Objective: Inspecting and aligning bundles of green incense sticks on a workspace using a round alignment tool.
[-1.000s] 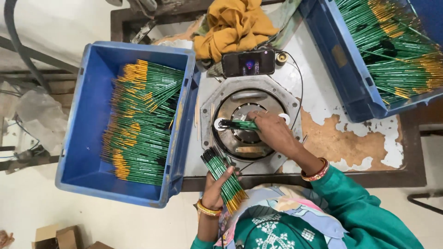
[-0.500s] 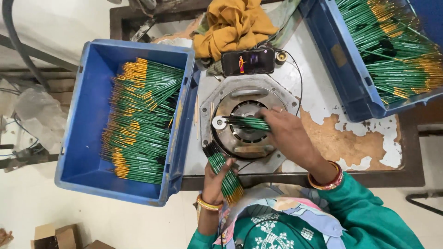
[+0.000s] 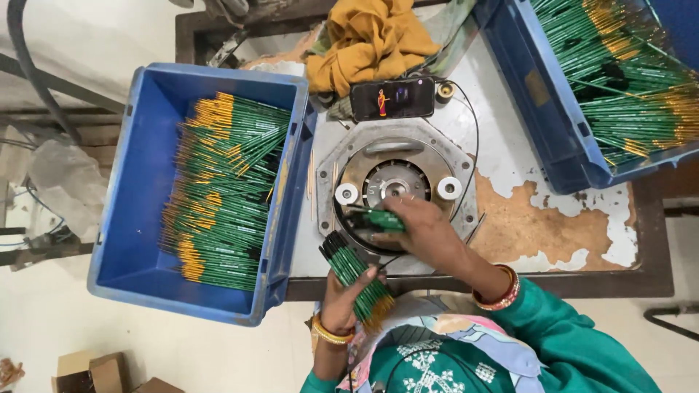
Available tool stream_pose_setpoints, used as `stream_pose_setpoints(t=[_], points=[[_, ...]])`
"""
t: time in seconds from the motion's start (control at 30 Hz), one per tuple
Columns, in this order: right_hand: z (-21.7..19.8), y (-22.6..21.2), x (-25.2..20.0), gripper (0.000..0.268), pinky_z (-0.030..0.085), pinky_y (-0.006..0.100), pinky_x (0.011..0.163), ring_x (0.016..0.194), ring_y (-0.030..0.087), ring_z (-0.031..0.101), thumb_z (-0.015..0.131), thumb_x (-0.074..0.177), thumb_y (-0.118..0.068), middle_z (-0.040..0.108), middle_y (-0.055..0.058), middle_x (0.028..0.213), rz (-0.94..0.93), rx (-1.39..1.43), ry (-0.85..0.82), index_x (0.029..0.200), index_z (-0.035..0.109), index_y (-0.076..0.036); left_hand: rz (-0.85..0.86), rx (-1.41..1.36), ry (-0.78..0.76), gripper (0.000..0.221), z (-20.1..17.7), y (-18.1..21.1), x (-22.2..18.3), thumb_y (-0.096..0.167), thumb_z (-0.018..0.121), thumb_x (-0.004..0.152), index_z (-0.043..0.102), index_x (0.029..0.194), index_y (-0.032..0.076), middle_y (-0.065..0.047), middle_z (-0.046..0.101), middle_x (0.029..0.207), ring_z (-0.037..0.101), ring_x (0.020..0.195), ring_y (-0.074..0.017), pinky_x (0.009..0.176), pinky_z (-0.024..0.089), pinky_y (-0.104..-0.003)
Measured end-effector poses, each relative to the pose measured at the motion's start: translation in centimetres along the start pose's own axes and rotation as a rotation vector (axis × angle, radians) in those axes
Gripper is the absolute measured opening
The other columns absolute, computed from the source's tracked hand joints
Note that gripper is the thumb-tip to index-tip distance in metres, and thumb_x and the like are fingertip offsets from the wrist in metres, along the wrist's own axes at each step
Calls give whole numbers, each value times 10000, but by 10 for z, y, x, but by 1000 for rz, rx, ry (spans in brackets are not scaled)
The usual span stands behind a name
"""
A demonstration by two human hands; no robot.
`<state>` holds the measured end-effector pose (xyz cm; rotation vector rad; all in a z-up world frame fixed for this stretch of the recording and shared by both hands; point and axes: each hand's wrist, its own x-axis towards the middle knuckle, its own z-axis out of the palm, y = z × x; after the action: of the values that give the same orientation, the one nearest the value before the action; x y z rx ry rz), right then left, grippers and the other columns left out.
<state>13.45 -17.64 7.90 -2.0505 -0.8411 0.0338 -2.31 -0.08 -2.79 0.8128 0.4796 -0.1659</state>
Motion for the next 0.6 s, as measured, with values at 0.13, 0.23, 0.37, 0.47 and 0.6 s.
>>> stream_pose_setpoints(t=[0.13,0.23,0.37,0.47,0.6], points=[[-1,-5,-7,386,533,478,732,900,397,691,786,835,-207,701,160,965,157,148,-607,1152,619,-63,163,478,-84,139,-7,7,8,-21,774,942,722,1068,-45,-135,767,992,719,861,-222,746,598,-364],[-11,15,-18,352,538,486,743,930,406,689,807,866,-206,677,179,941,8,99,-562,1073,592,-19,131,495,-326,264,11,23,12,-14,767,920,677,1168,0,-124,720,1088,681,961,-189,829,581,-333],[-35,8,-2,364,560,460,731,863,386,695,728,761,-147,678,188,924,30,-94,-50,1086,603,-38,-11,65,17,176,2,6,21,43,751,916,642,1050,14,-149,744,990,738,821,-220,678,616,-347],[-20,28,14,324,547,491,701,863,410,684,637,806,-80,675,197,910,111,-304,-50,1119,583,-18,-45,-58,55,229,-1,6,19,48,742,919,612,1107,34,-123,730,992,718,797,-204,656,593,-330],[6,49,8,274,537,524,651,784,427,683,554,887,-28,673,199,894,251,-458,-186,1159,572,-52,-90,-41,14,296,-4,1,16,32,734,909,590,1167,35,-101,717,988,725,803,-204,684,606,-328]])
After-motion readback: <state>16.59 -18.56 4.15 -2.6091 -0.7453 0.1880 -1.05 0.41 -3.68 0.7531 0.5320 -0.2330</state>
